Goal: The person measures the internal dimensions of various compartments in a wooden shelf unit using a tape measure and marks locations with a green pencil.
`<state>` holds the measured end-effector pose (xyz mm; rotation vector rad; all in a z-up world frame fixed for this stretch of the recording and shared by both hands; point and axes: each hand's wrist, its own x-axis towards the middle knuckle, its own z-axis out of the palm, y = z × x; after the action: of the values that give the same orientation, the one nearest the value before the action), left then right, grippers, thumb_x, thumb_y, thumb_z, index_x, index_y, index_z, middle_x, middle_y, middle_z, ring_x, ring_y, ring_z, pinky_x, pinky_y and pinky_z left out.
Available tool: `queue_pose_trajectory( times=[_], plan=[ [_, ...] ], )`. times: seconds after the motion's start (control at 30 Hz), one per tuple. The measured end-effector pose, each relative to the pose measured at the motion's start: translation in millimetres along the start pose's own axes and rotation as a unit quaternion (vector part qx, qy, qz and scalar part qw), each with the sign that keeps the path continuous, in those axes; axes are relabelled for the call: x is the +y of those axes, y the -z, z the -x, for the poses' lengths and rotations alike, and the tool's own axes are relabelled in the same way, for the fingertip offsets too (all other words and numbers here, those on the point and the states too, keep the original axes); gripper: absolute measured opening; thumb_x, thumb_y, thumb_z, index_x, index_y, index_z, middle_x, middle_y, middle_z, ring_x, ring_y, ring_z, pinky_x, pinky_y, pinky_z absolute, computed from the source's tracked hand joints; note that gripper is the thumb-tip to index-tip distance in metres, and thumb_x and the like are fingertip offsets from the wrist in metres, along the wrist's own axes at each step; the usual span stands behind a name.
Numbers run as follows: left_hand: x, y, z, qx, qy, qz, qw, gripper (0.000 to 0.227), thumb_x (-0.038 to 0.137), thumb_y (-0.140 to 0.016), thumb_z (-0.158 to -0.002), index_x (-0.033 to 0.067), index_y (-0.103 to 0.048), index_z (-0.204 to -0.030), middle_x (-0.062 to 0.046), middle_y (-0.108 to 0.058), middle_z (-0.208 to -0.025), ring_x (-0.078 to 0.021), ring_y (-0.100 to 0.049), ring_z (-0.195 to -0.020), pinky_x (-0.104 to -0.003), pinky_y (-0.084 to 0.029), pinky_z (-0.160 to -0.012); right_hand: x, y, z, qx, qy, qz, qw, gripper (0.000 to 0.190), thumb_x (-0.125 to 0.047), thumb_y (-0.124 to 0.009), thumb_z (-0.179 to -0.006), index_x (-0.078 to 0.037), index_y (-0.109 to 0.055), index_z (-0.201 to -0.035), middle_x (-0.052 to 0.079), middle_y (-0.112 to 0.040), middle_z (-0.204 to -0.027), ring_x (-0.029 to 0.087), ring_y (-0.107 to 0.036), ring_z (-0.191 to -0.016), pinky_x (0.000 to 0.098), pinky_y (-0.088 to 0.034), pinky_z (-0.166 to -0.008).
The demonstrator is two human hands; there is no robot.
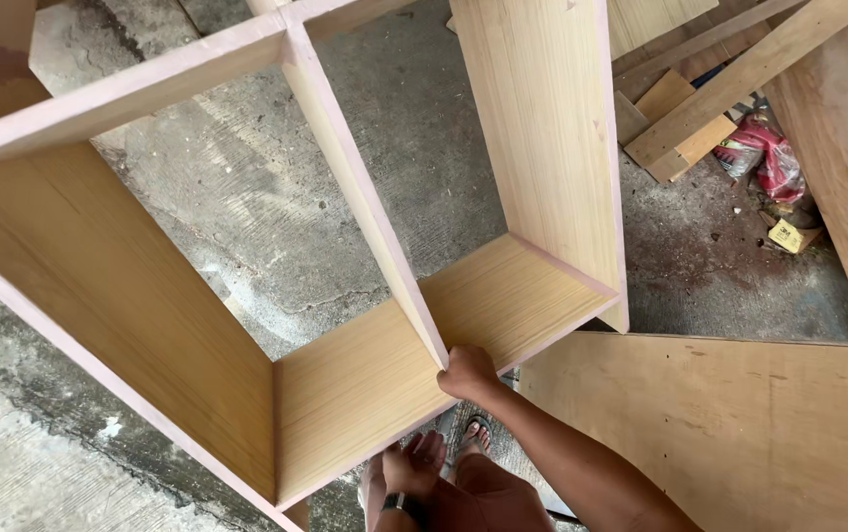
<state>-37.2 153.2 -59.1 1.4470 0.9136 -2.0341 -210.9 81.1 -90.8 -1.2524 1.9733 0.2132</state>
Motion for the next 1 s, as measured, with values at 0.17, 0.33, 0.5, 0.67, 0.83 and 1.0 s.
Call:
queue_pose_trajectory(
  times=[0.17,0.33,0.5,0.67,0.83,1.0],
  plan=[
    [2,-29,-86,-0.234,-0.098,0.373,0.892,0.079,0.062,-0.062,-0.086,0.0205,-0.064,-0.154,-0.013,-0.061,-0.165,-0.0429,-0.052,-0.151,-0.066,-0.04,-0.122,9,-3,-4,0.037,0.063,0.021,0.997,0.03,-0.031,-0.069,-0.085,-0.003,-0.077,-0.092,0.015,-0.08,-0.093,0.038,-0.076,-0.088,0.0473,-0.061,-0.073],
    [-6,-8,-94,-0.366,-0.16,0.302,0.865,0.073,0.055,-0.06,-0.094,0.0191,-0.058,-0.158,-0.012,-0.053,-0.169,-0.0417,-0.044,-0.155,-0.067,-0.031,-0.125,8,-12,3,0.047,0.087,0.027,0.995,0.032,-0.032,-0.069,-0.085,-0.002,-0.077,-0.09,0.015,-0.079,-0.09,0.037,-0.076,-0.085,0.0462,-0.062,-0.072],
    [-15,-13,-80,-0.351,-0.149,0.308,0.872,0.073,0.056,-0.06,-0.092,0.0194,-0.061,-0.155,-0.012,-0.055,-0.168,-0.0423,-0.046,-0.154,-0.068,-0.034,-0.122,11,4,16,0.044,0.102,0.03,0.993,0.034,-0.034,-0.068,-0.087,-0.001,-0.077,-0.093,0.017,-0.08,-0.095,0.039,-0.076,-0.091,0.0466,-0.062,-0.076],
    [-23,-16,-66,-0.373,-0.144,0.282,0.872,0.067,0.054,-0.065,-0.091,0.0208,-0.065,-0.149,-0.01,-0.062,-0.16,-0.0399,-0.052,-0.148,-0.063,-0.04,-0.119,15,22,28,0.061,0.121,0.036,0.99,0.035,-0.034,-0.068,-0.086,0.001,-0.074,-0.089,0.019,-0.078,-0.087,0.041,-0.075,-0.081,0.0486,-0.06,-0.071],
    [-27,-15,-59,-0.211,-0.379,-0.183,0.882,0.079,0.058,-0.049,-0.09,0.0214,-0.056,-0.16,-0.005,-0.055,-0.171,-0.0357,-0.041,-0.162,-0.061,-0.023,-0.133,18,26,37,0.062,0.122,0.022,0.99,0.029,-0.028,-0.071,-0.085,-0.001,-0.069,-0.074,0.012,-0.073,-0.074,0.032,-0.071,-0.068,0.0453,-0.057,-0.061],
    [-46,-8,-48,-0.255,-0.317,-0.034,0.913,0.079,0.061,-0.051,-0.09,0.0185,-0.058,-0.157,-0.009,-0.059,-0.167,-0.0382,-0.045,-0.158,-0.064,-0.027,-0.131,26,38,46,0.079,0.139,0.041,0.986,0.034,-0.029,-0.069,-0.083,-0.004,-0.061,-0.063,0.009,-0.064,-0.058,0.029,-0.064,-0.057,0.0467,-0.05,-0.054]
  ],
)
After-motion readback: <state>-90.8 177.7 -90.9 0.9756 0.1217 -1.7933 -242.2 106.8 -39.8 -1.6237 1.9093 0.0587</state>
